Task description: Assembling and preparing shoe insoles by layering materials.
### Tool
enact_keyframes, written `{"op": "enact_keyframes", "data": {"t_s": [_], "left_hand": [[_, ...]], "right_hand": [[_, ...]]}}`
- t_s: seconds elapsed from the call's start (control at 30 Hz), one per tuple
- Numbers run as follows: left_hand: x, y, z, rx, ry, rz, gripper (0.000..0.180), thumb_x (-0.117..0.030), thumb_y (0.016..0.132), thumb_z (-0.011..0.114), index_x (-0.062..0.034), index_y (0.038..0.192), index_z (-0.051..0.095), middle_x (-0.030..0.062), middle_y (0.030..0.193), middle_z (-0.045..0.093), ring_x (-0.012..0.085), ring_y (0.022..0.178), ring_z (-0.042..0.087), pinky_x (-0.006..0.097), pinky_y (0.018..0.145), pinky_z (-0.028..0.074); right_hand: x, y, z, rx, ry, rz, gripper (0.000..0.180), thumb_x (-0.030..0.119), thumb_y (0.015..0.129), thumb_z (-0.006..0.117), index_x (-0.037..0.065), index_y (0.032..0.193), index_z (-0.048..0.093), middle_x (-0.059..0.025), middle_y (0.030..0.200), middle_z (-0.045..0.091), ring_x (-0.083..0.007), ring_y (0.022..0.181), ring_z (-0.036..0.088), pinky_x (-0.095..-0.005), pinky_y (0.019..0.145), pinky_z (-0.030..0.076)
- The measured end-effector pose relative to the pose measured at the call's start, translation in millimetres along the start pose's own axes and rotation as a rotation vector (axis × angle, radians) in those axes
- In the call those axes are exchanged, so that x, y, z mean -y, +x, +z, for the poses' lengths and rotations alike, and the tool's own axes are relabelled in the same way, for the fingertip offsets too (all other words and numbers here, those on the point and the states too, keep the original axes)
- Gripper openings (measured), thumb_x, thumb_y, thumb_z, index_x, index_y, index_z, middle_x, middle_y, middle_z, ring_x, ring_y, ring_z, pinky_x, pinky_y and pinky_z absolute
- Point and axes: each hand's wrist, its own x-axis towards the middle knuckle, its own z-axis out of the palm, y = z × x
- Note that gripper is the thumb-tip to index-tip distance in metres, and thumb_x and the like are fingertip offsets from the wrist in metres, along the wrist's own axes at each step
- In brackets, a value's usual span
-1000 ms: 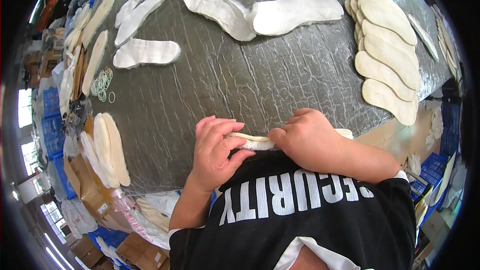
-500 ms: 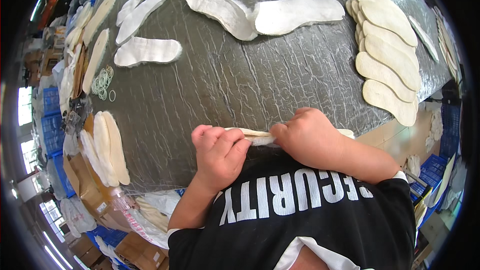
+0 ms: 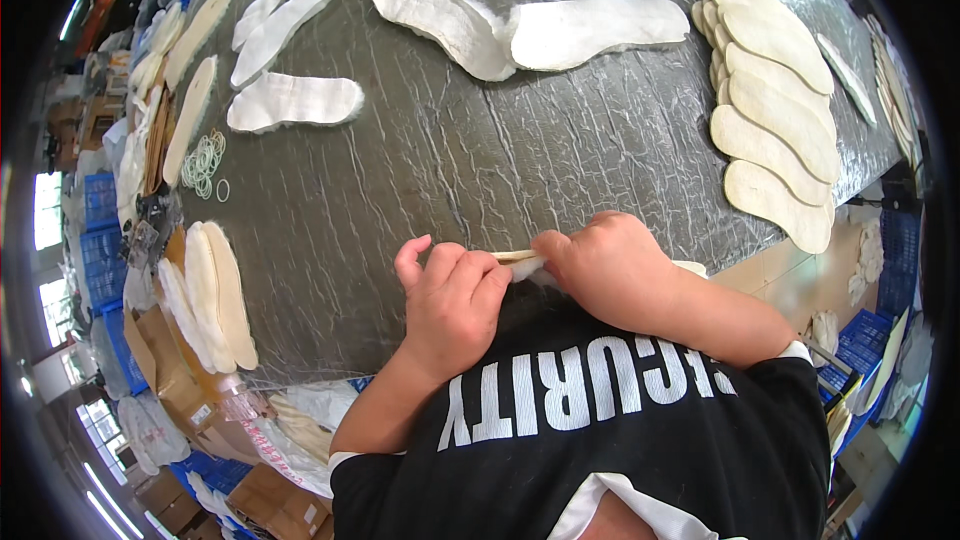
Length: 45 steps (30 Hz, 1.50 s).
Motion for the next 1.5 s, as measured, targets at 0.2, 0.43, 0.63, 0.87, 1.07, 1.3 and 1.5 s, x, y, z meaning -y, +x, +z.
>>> {"op": "enact_keyframes", "data": {"t_s": [0.2, 0.43, 0.63, 0.87, 1.07, 1.3, 1.5], "left_hand": [[2, 6, 4, -0.079, -0.125, -0.022, 0.014, -0.005, 0.075, 0.066, -0.0085, 0.086, 0.057, 0.0042, 0.098, 0.063, 0.0238, 0.099, 0.057, 0.053, 0.095, 0.035], [4, 5, 14, -0.108, -0.284, -0.151, 0.009, -0.006, 0.085, 0.062, -0.0055, 0.086, 0.053, 0.0089, 0.095, 0.064, 0.0287, 0.088, 0.06, 0.043, 0.086, 0.038], [2, 7, 13, -0.106, -0.342, -0.162, 0.012, -0.002, 0.083, 0.063, -0.0047, 0.086, 0.052, 0.0096, 0.092, 0.063, 0.0284, 0.084, 0.059, 0.041, 0.083, 0.039], [-1, 5, 9, -0.111, -0.462, -0.035, 0.024, 0.006, 0.075, 0.07, -0.0027, 0.093, 0.056, 0.0114, 0.097, 0.064, 0.0264, 0.088, 0.06, 0.04, 0.081, 0.045], [11, -7, -3, -0.161, -0.783, -0.327, 0.014, 0.004, 0.078, 0.071, -0.0008, 0.088, 0.062, 0.0148, 0.107, 0.062, 0.0233, 0.099, 0.058, 0.035, 0.088, 0.048], [9, 0, -5, -0.159, -0.448, -0.225, 0.02, 0.001, 0.071, 0.076, -0.0044, 0.087, 0.064, 0.0064, 0.091, 0.059, 0.0237, 0.082, 0.053, 0.034, 0.072, 0.044], [7, 5, -8, -0.177, -0.229, -0.094, 0.024, -0.002, 0.065, 0.078, -0.0083, 0.084, 0.064, 0.0044, 0.089, 0.058, 0.0249, 0.081, 0.052, 0.038, 0.075, 0.04]], "right_hand": [[-1, 4, -4, 0.089, 0.002, 0.058, 0.014, 0.015, 0.08, 0.063, 0.006, 0.09, 0.061, -0.0113, 0.063, 0.065, -0.0301, 0.061, 0.067, -0.0389, 0.059, 0.052], [-6, -1, 0, 0.019, 0.1, -0.037, 0.011, 0.018, 0.08, 0.065, 0.011, 0.087, 0.064, -0.0085, 0.06, 0.062, -0.029, 0.056, 0.063, -0.0401, 0.059, 0.05], [-8, -1, -7, 0.074, 0.104, -0.068, 0.012, 0.016, 0.079, 0.063, 0.008, 0.088, 0.063, -0.0083, 0.066, 0.066, -0.0266, 0.062, 0.067, -0.0385, 0.061, 0.051], [4, 4, -1, -0.082, 0.016, -0.131, 0.013, 0.018, 0.076, 0.065, 0.007, 0.078, 0.059, -0.0067, 0.061, 0.063, -0.0241, 0.057, 0.064, -0.0348, 0.059, 0.047], [-1, -5, 2, -0.17, 0.097, -0.103, 0.014, 0.019, 0.076, 0.066, 0.008, 0.072, 0.058, -0.0067, 0.058, 0.062, -0.0257, 0.053, 0.061, -0.0364, 0.061, 0.048], [1, -4, 2, -0.166, 0.1, -0.107, 0.018, 0.019, 0.077, 0.067, 0.007, 0.069, 0.055, -0.0082, 0.057, 0.061, -0.0274, 0.053, 0.06, -0.0372, 0.062, 0.048], [2, -5, 1, -0.156, 0.088, -0.094, 0.02, 0.021, 0.079, 0.066, 0.007, 0.07, 0.056, -0.0084, 0.058, 0.061, -0.0276, 0.054, 0.061, -0.0375, 0.062, 0.048]]}}
